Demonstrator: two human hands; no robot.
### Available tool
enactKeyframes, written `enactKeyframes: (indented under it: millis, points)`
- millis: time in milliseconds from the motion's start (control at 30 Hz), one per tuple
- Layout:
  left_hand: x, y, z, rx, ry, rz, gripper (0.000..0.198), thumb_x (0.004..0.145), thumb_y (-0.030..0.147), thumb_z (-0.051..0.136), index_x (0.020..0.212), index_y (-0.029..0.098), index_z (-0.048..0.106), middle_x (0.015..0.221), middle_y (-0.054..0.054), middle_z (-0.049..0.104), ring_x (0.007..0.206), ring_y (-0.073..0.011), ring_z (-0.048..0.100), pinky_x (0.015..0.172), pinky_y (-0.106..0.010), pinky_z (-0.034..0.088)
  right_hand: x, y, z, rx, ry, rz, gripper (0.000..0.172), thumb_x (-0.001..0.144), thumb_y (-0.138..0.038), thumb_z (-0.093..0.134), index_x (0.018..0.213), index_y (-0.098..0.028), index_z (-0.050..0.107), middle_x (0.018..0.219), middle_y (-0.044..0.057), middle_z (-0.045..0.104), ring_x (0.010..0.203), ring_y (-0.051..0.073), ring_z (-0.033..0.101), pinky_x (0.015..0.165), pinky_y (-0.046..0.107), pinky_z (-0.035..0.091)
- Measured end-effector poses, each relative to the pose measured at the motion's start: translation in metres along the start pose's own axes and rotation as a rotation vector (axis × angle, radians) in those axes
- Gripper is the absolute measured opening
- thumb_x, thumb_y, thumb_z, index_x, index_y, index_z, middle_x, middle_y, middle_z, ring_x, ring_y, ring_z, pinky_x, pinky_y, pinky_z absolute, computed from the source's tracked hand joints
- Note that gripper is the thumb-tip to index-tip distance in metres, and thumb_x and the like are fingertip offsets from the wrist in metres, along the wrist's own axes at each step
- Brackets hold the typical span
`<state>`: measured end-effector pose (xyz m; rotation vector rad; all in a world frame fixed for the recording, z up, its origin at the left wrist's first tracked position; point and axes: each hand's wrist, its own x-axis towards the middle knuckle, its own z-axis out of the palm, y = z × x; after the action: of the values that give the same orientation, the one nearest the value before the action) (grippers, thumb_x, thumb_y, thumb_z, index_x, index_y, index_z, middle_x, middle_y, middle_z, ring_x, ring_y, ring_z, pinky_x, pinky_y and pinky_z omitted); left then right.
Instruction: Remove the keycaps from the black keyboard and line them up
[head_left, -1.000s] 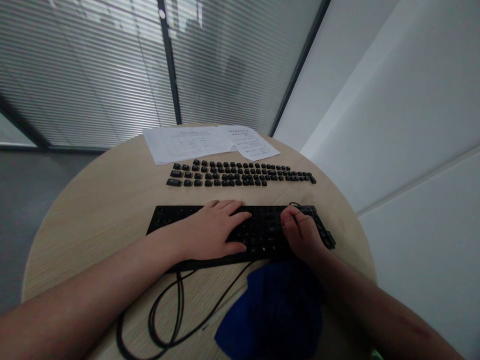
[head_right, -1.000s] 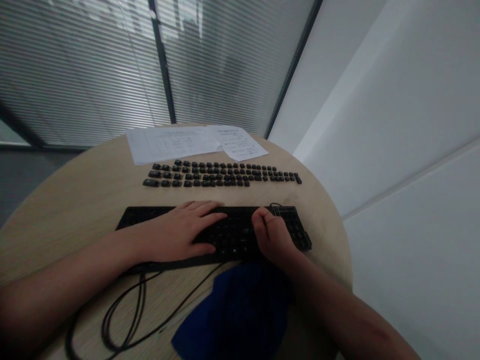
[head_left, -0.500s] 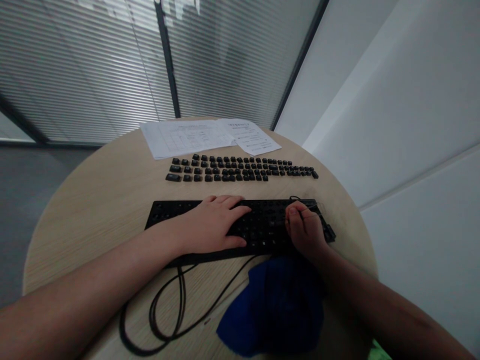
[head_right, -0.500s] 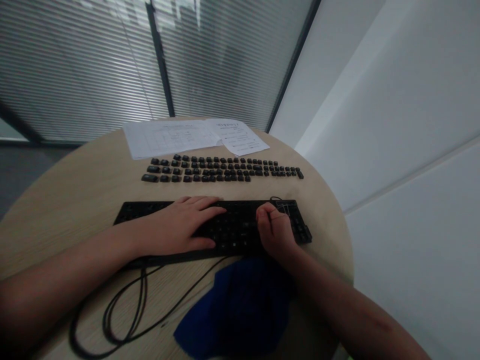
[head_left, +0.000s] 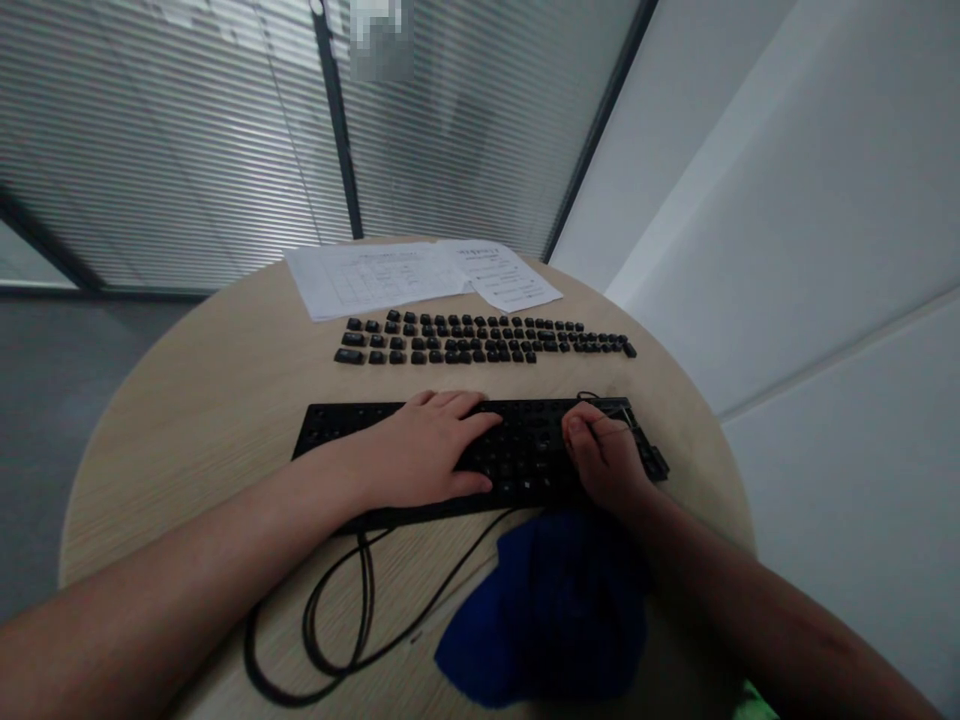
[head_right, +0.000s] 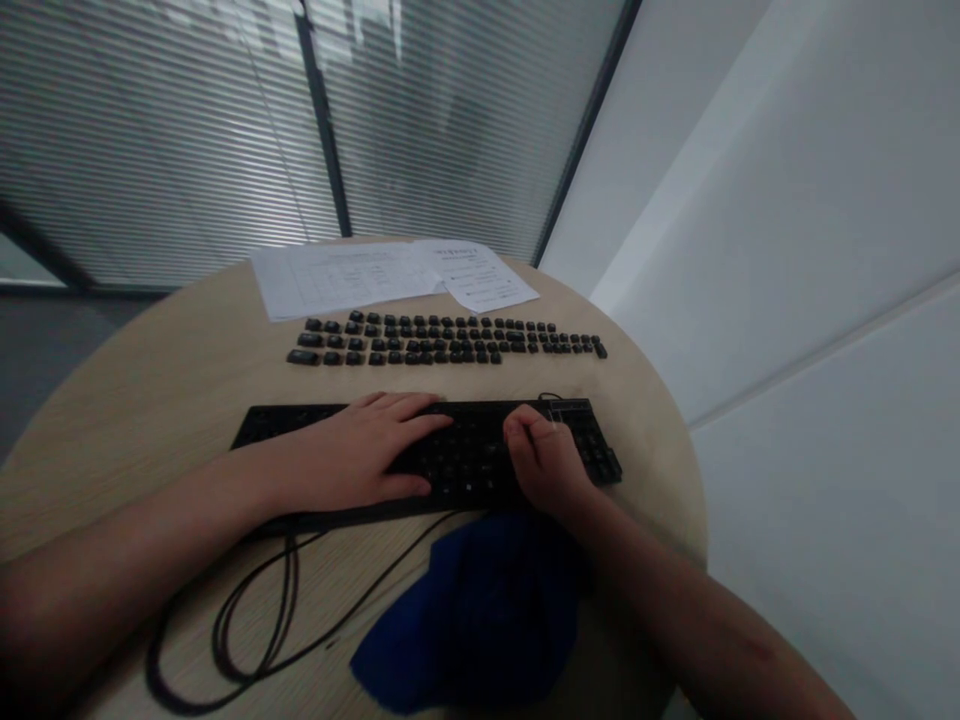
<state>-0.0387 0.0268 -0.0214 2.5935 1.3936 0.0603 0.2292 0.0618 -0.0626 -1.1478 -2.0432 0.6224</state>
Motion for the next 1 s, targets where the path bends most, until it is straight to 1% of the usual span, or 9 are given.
enactKeyframes:
  millis: [133,267,367,533,633,733,800,900,1000]
  points:
    - [-0.002,0.015,0.0,0.04,0.048,0.054,0.068,0.093,0.046,0.07,0.155,0.027,0.05,0.163,-0.018,0.044,0.149,-0.04,0.043,0.12,-0.058,0.033,0.006,-0.012,-0.004,-0.021,-0.089,0.033,0.026,0.101,-0.033,0.044,0.078,-0.024,0.052,0.059,-0.003,0.053,0.051,0.014,0.048,0.053,0.028,0.034]
    - [0.0,0.025,0.008,0.022,0.053,0.116,0.062,0.095,0.047,0.067,0.152,0.026,0.054,0.162,-0.02,0.047,0.148,-0.0402,0.045,0.118,-0.059,0.035,0.006,-0.019,-0.006,-0.047,-0.142,0.007,0.024,0.101,-0.034,0.044,0.08,-0.024,0.051,0.062,-0.001,0.056,0.055,0.016,0.051,0.056,0.029,0.036]
    - [0.003,0.025,0.013,0.034,0.068,0.133,0.061,0.094,0.05,0.067,0.15,0.027,0.056,0.16,-0.019,0.05,0.147,-0.0405,0.046,0.117,-0.06,0.035,0.004,-0.013,-0.004,0.025,-0.147,-0.017,0.024,0.102,-0.034,0.043,0.082,-0.024,0.052,0.064,-0.001,0.055,0.056,0.016,0.05,0.057,0.028,0.037]
    - [0.004,0.023,0.014,0.049,0.065,0.132,0.062,0.094,0.052,0.067,0.151,0.03,0.055,0.158,-0.017,0.052,0.147,-0.0384,0.047,0.118,-0.058,0.034,0.002,-0.001,0.001,0.151,-0.125,0.052,0.028,0.106,-0.037,0.039,0.086,-0.024,0.053,0.06,-0.004,0.047,0.051,0.014,0.042,0.051,0.026,0.034]
    - [0.003,0.023,0.013,0.031,0.057,0.128,0.061,0.094,0.051,0.068,0.149,0.029,0.058,0.158,-0.018,0.052,0.147,-0.0398,0.047,0.118,-0.06,0.034,0.002,-0.005,-0.001,0.143,-0.144,-0.002,0.026,0.105,-0.035,0.041,0.084,-0.024,0.053,0.06,-0.005,0.048,0.051,0.013,0.042,0.052,0.026,0.034]
    - [0.003,0.022,0.015,0.024,0.066,0.132,0.06,0.094,0.052,0.068,0.148,0.029,0.059,0.16,-0.018,0.05,0.147,-0.0406,0.047,0.118,-0.061,0.033,0.004,-0.015,-0.005,0.06,-0.19,-0.097,0.023,0.102,-0.032,0.044,0.082,-0.023,0.053,0.062,-0.003,0.052,0.053,0.013,0.045,0.054,0.026,0.035]
    - [0.003,0.021,0.016,0.029,0.068,0.134,0.06,0.094,0.052,0.067,0.149,0.029,0.059,0.16,-0.018,0.05,0.147,-0.0406,0.046,0.118,-0.061,0.034,0.005,-0.02,-0.007,0.016,-0.211,-0.135,0.022,0.1,-0.03,0.045,0.082,-0.023,0.054,0.064,-0.002,0.055,0.054,0.013,0.047,0.055,0.026,0.035]
    - [0.004,0.021,0.017,0.03,0.068,0.141,0.06,0.094,0.052,0.067,0.149,0.03,0.058,0.159,-0.019,0.05,0.147,-0.0405,0.046,0.117,-0.062,0.034,0.005,-0.022,-0.006,0.003,-0.225,-0.154,0.02,0.1,-0.029,0.045,0.083,-0.023,0.055,0.065,-0.002,0.058,0.054,0.013,0.05,0.055,0.026,0.036]
    - [0.004,0.02,0.015,0.012,0.07,0.148,0.059,0.093,0.049,0.069,0.148,0.031,0.059,0.157,-0.018,0.052,0.146,-0.0411,0.047,0.117,-0.062,0.034,0.004,-0.022,-0.005,0.024,-0.231,-0.125,0.019,0.099,-0.029,0.047,0.084,-0.024,0.055,0.062,-0.003,0.058,0.053,0.013,0.051,0.055,0.025,0.038]
